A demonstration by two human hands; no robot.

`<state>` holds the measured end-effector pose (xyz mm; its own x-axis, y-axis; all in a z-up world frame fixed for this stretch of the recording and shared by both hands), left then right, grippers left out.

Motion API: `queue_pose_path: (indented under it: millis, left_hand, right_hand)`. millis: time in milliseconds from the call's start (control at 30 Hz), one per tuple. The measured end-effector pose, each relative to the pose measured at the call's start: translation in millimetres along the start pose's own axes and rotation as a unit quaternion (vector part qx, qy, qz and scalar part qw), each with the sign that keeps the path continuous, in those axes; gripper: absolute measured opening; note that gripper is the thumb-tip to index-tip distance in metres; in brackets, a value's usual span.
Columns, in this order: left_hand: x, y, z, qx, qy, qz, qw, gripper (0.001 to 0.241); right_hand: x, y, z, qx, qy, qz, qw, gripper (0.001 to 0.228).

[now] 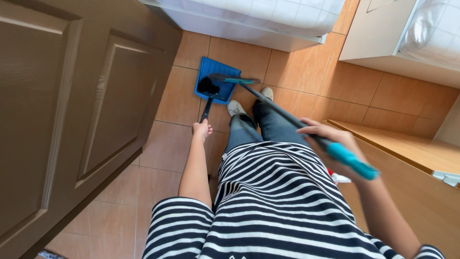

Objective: The person sweeps the tiled floor of a bedroom using a broom and a dustpan. They gather debris from the floor and sweep it into the dustpan, moving around the room to clean different areas near the bed and a desk.

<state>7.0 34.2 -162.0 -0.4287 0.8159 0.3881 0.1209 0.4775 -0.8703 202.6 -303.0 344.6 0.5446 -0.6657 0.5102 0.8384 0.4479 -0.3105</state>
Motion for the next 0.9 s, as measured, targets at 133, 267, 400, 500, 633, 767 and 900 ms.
queue_pose_path:
  millis: [133,267,400,500,633,767,900]
  left_hand:
    - [0.2,6.0,6.5,0.013,0.000,0.012,1.000,0.034]
    - [4.5,6.0,-4.4,0.000,-0.006,0.025,1.000,0.034]
    - [7.4,2.4,-19.6,-0.017,0.023,0.021,0.999,0.033]
    - [5.4,-0.4,-35.8,-0.045,0.018,0.024,0.999,0.035]
    - [6.4,-14.2,-48.8,-0.082,0.052,0.027,0.995,0.035]
    - [-4.1,-21.4,-59.5,-0.103,0.089,0.039,0.990,0.032]
    - [-19.7,-16.1,-66.5,-0.104,0.115,0.045,0.987,0.027]
  right_hand:
    - [60.8,-23.7,-5.4,-0.045,0.026,-0.100,0.994,0.023]
    - [110.4,-50.2,-8.1,-0.039,-0.050,-0.193,0.979,0.024]
    - [151.0,-85.4,-37.9,0.019,-0.177,-0.289,0.941,0.008]
    - [182.8,-110.9,-85.3,-0.040,-0.026,-0.397,0.916,0.019]
    - [191.8,-151.9,-215.7,-0.265,0.121,-0.429,0.855,0.025]
    - [157.1,-155.5,-327.4,-0.194,0.158,-0.533,0.808,0.023]
    - [73.5,-116.8,-282.0,-0.174,0.000,-0.571,0.803,0.020]
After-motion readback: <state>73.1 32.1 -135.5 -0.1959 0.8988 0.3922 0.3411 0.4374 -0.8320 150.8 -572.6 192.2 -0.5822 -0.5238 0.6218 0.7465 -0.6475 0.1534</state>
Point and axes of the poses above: each hand's wrist, its own y-axis towards the middle knuckle, its own x-axis out of the back of the hand, z = x × y, the point moved 8 cm from there along y, towards the middle knuckle, and after that the axes turned 7 degrees about -z, right-handed, at the moved point
